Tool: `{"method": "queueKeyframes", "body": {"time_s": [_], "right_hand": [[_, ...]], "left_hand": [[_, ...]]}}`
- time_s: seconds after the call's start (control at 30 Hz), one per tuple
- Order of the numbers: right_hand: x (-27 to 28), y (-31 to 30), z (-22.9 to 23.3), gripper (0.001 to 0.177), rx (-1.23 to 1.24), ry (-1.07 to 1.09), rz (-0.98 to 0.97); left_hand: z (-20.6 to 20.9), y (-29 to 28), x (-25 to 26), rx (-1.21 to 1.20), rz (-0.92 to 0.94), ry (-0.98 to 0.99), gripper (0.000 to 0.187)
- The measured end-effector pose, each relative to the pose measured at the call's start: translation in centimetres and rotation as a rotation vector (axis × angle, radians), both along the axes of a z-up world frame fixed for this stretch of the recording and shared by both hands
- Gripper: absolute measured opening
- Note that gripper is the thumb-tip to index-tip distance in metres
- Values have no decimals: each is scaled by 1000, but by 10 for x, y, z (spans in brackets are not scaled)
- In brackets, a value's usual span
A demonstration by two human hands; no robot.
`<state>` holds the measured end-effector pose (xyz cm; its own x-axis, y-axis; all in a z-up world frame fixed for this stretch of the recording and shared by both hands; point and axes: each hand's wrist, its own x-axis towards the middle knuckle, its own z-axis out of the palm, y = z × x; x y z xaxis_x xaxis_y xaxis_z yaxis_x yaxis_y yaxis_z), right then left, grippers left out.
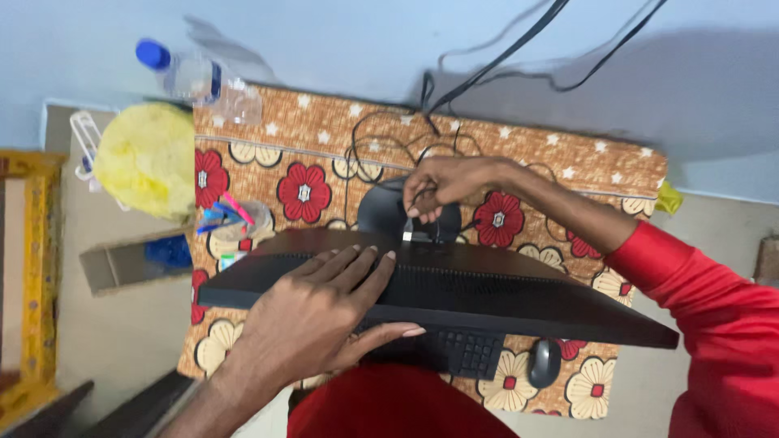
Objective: The person connects a cable to the back of a monitor, moves a small green bottle and a paper on the desk, and then lifts a computer tower from the floor to place it on the desk. They open the tower case and connect internal cables.
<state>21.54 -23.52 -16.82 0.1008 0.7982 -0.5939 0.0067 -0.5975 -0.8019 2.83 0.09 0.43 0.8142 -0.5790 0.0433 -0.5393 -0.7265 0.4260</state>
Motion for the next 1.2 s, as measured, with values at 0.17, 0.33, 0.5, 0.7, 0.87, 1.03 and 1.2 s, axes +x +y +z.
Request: {"method": "queueKeyframes", "body": {"time_s": [0.17, 0.33, 0.5, 0.7, 0.87, 1.03, 1.2], "right_hand": [[9, 2, -3, 28, 6, 22, -2], [19, 5, -12, 30, 4, 28, 3], [26, 5, -21, 27, -2, 22, 0], [27, 3, -21, 27, 15, 15, 10], [26, -2, -19, 27, 22, 34, 9], [24, -5, -20, 27, 16, 26, 3], [21, -4, -21, 26, 10, 27, -16]], "left_hand": [[0, -1, 19, 19, 8, 12, 74], [0, 1, 39, 72, 36, 153, 77], [2, 0, 57, 112, 24, 200, 75], [2, 2, 69, 166, -24, 233, 75], [0, 3, 71, 175, -63, 266, 77], [-1, 1, 73, 176, -85, 287, 79], [0, 1, 74, 160, -53, 293, 78]]}}
